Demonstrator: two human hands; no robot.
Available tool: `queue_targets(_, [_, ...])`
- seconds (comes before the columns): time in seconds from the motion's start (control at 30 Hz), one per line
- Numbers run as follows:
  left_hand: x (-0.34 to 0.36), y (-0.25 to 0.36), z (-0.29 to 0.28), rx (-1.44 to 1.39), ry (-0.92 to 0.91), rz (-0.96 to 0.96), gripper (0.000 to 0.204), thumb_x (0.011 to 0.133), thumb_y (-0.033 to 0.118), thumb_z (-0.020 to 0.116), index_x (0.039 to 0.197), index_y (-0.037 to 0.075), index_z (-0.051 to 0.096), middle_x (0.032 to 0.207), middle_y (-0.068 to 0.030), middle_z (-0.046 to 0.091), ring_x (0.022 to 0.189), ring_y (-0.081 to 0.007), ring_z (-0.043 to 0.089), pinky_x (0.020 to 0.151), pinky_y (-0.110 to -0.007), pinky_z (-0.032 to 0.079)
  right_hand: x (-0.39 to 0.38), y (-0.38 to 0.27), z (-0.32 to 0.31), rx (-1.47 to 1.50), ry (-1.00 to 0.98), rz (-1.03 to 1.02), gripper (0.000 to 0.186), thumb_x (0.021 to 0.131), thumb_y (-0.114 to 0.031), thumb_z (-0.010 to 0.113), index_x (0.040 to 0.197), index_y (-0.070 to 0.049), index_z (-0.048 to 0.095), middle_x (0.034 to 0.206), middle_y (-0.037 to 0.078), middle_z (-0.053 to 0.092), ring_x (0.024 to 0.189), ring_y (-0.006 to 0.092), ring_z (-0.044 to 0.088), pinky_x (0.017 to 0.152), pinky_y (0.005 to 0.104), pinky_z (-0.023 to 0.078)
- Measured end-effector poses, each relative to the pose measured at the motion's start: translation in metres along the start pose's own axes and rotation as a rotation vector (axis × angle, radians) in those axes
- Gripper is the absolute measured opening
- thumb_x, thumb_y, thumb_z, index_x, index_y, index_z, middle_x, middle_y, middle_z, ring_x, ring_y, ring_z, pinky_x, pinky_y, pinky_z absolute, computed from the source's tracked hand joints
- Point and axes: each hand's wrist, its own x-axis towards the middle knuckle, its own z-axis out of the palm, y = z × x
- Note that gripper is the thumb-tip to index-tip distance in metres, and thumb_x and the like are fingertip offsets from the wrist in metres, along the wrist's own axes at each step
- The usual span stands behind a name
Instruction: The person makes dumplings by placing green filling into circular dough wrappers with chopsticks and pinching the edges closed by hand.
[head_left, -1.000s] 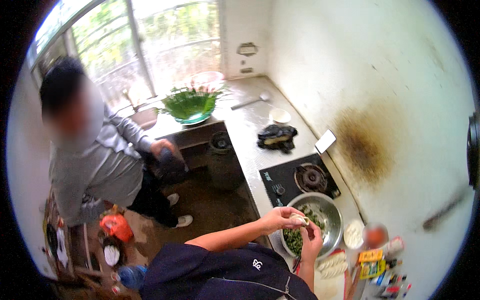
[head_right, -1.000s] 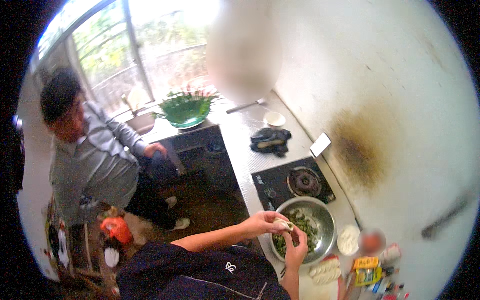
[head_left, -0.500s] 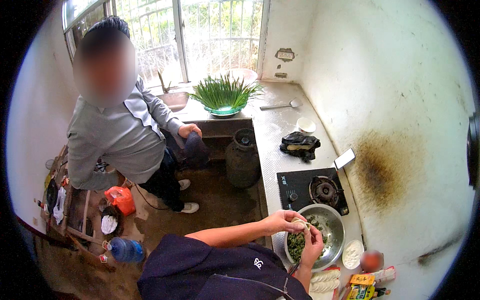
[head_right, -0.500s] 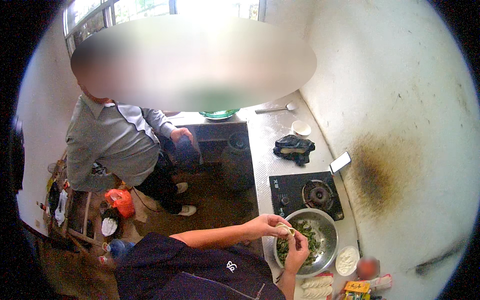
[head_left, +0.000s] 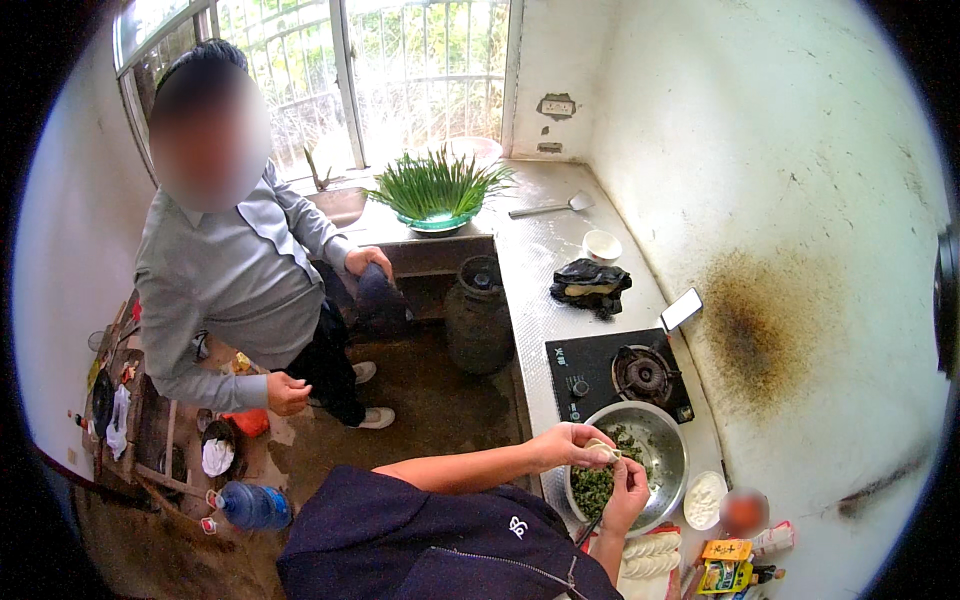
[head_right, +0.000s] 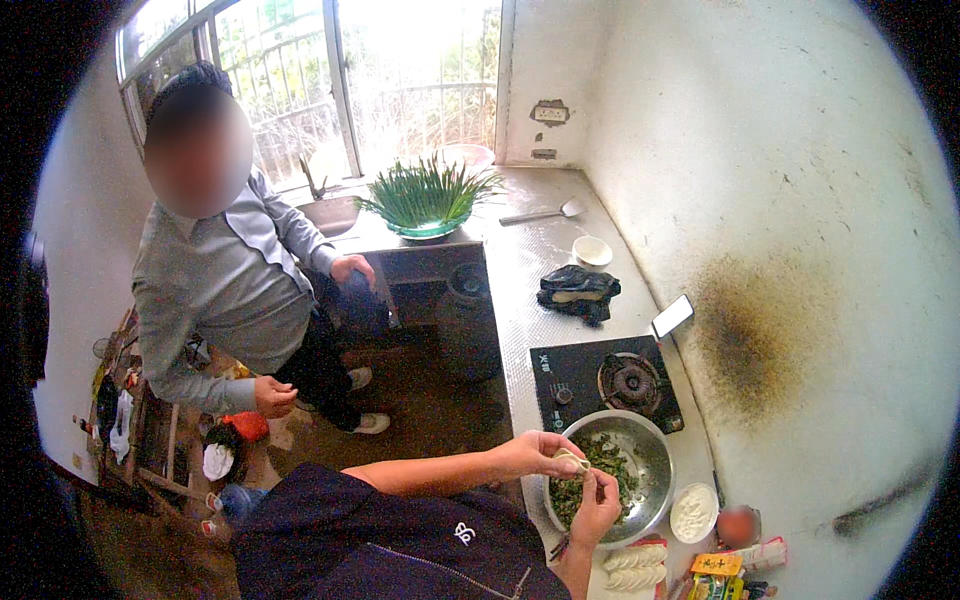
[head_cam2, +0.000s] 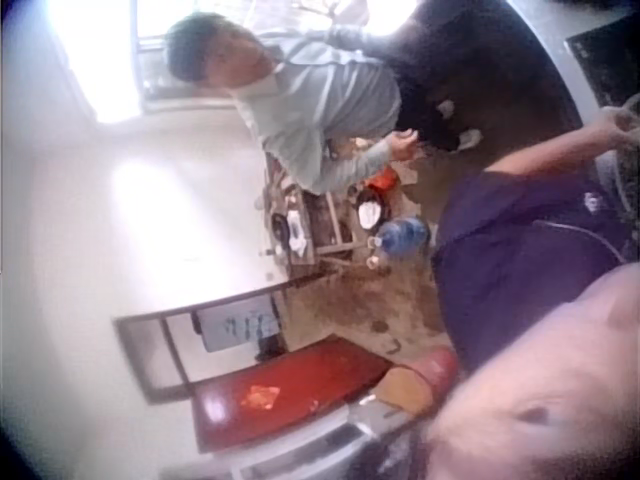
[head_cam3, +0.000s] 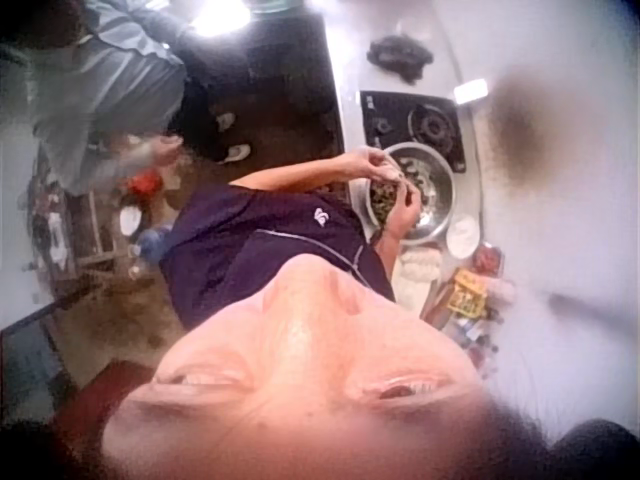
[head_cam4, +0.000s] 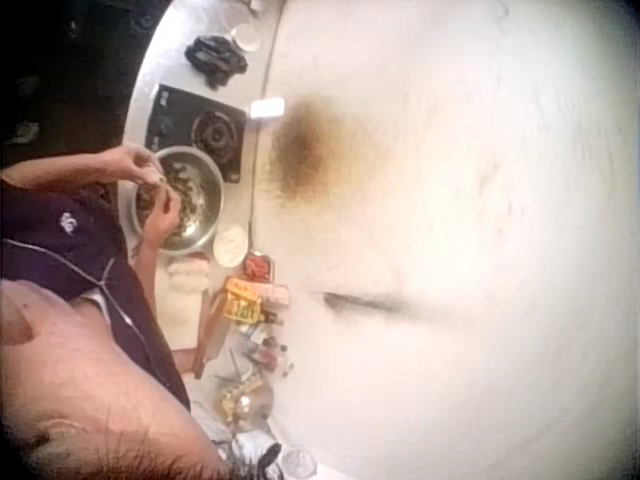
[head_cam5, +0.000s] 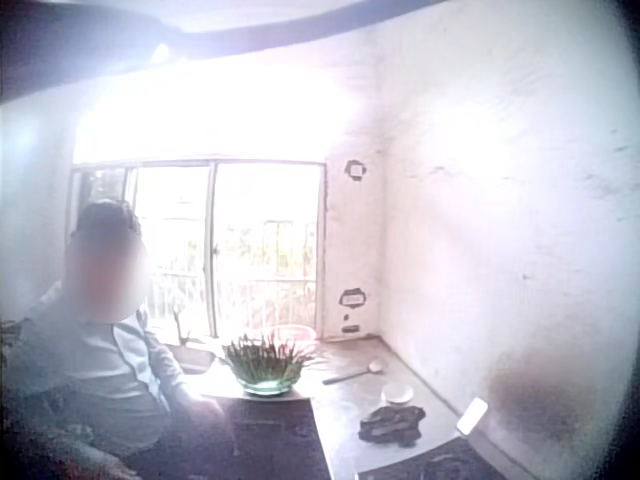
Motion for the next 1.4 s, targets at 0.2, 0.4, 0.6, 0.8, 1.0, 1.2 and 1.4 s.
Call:
queue_targets(0.2, [0.001,-0.002,0.001,0.010,-0.007,0.006,0.037,0.089,0.020,0.070,0.117,-0.001,0.060,0.107,-0.0064,0.067,0.096,-0.0127,0.064,0.085,-0.027,0.051,-0.001,-0.014,0.002,-0.379,0.052,-0.340,0.012,0.092,-0.011,0.061,0.088,0.000,0.060,0.081,0.004,0.058,0.075,0.0132,0.051,0.070,0.0266,0.043])
queue_targets(0.4, [0.008,-0.004,-0.002,0.057,0.010,0.022,0.038,0.087,0.020,0.071,0.117,-0.001,0.060,0.102,-0.0081,0.068,0.093,-0.0137,0.065,0.082,-0.028,0.053,0.000,-0.023,0.000,-0.290,0.041,-0.251,0.010,0.089,-0.010,0.064,0.089,0.001,0.065,0.091,0.007,0.063,0.084,0.0175,0.056,0.078,0.0291,0.044])
queue_targets(0.6, [0.008,-0.012,-0.004,0.093,-0.020,0.112,0.035,0.085,0.018,0.073,0.114,0.000,0.062,0.102,-0.0057,0.068,0.090,-0.0119,0.065,0.082,-0.027,0.053,-0.002,-0.028,0.000,-0.276,0.003,-0.211,0.011,0.087,-0.010,0.067,0.094,-0.001,0.069,0.094,0.009,0.065,0.088,0.0198,0.059,0.083,0.0328,0.046])
queue_targets(0.8, [0.016,-0.011,0.013,0.202,-0.050,0.009,0.034,0.085,0.016,0.073,0.112,-0.001,0.063,0.101,-0.0056,0.068,0.089,-0.0109,0.064,0.081,-0.027,0.053,-0.006,-0.034,-0.012,-0.407,0.122,-0.274,0.007,0.085,-0.008,0.066,0.083,-0.001,0.064,0.086,0.009,0.064,0.083,0.0234,0.059,0.079,0.0335,0.046])
queue_targets(1.0, [0.021,-0.012,0.035,0.282,-0.062,-0.094,0.032,0.088,0.011,0.069,0.114,-0.004,0.059,0.102,-0.0101,0.067,0.091,-0.0156,0.065,0.083,-0.029,0.053,-0.021,-0.032,-0.030,-0.507,0.218,-0.296,0.013,0.087,-0.016,0.065,0.087,-0.002,0.066,0.092,0.011,0.065,0.090,0.0290,0.060,0.082,0.0383,0.047])
queue_targets(1.2, [0.068,-0.056,0.051,0.097,-0.250,-0.155,0.023,0.089,0.000,0.062,0.112,-0.003,0.058,0.108,-0.0143,0.066,0.097,-0.0229,0.066,0.088,-0.032,0.054,-0.077,0.072,-0.234,-0.286,0.941,0.107,0.014,0.093,-0.014,0.053,0.098,-0.002,0.059,0.088,0.012,0.064,0.075,0.0195,0.059,0.068,0.0348,0.049])
queue_targets(1.4, [0.100,-0.083,0.069,0.120,-0.395,-0.219,0.023,0.089,0.000,0.062,0.111,-0.003,0.059,0.108,-0.0153,0.065,0.101,-0.0238,0.064,0.090,-0.032,0.055,-0.348,-0.106,-0.521,-0.889,1.391,0.899,0.080,0.076,-0.011,0.062,0.136,-0.003,0.009,0.103,0.030,0.061,0.093,0.0368,0.063,0.092,0.0456,0.046])
